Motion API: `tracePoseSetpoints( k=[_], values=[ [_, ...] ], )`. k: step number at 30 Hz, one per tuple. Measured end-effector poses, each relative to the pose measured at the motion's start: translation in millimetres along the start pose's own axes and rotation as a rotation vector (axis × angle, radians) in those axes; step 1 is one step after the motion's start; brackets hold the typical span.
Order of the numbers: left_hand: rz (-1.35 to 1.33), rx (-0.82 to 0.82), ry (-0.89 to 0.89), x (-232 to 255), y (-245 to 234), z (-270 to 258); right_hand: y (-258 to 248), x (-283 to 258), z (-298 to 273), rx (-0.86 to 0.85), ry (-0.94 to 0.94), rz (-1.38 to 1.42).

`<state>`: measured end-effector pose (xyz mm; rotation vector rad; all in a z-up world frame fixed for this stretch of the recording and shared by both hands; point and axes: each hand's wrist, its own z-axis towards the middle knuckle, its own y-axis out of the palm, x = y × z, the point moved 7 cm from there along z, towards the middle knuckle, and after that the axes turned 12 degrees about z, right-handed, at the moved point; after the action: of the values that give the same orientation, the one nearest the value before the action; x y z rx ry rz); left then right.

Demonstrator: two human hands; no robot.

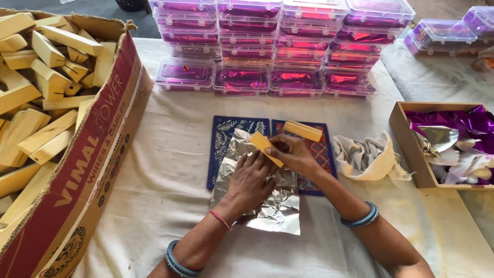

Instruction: The person wipes a small wooden block with a white cloth, then wraps it in a sheet of shiny purple foil. They repeat the process with a second wooden block, wrapping each one individually and placing the finished packages on the table.

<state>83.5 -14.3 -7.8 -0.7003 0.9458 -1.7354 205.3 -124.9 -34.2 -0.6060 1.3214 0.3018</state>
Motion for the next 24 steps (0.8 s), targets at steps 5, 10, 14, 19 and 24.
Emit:
tracePoseSetpoints(
  k=[5,10,14,19,24],
  values=[
    [-0.185,-0.046,-0.098,-11.7,-10.1,0.4,-0.3,-3.6,0.3,0.034,-0.039,-0.064],
    [-0.175,-0.06,-0.162,-21.5,-12.6,3.5,7.7,-27.5,-5.9,0.005,-0.054,-0.157],
    [-0.164,-0.028,-0.18,-23.2,-11.5,2.9,20.3,-54.2,-14.8,-0.058,-0.344,-0.511],
    [-0.15,-0.048,-0.18,-23.2,-8.9,1.8,18.6,-63.0,-11.3,-0.021,-0.407,-0.549],
    [-0.125,-0.068,-0.153,-21.0,-9.6,3.2,16.4,-56.8,-12.2,-0.025,-0.401,-0.552]
  ],
)
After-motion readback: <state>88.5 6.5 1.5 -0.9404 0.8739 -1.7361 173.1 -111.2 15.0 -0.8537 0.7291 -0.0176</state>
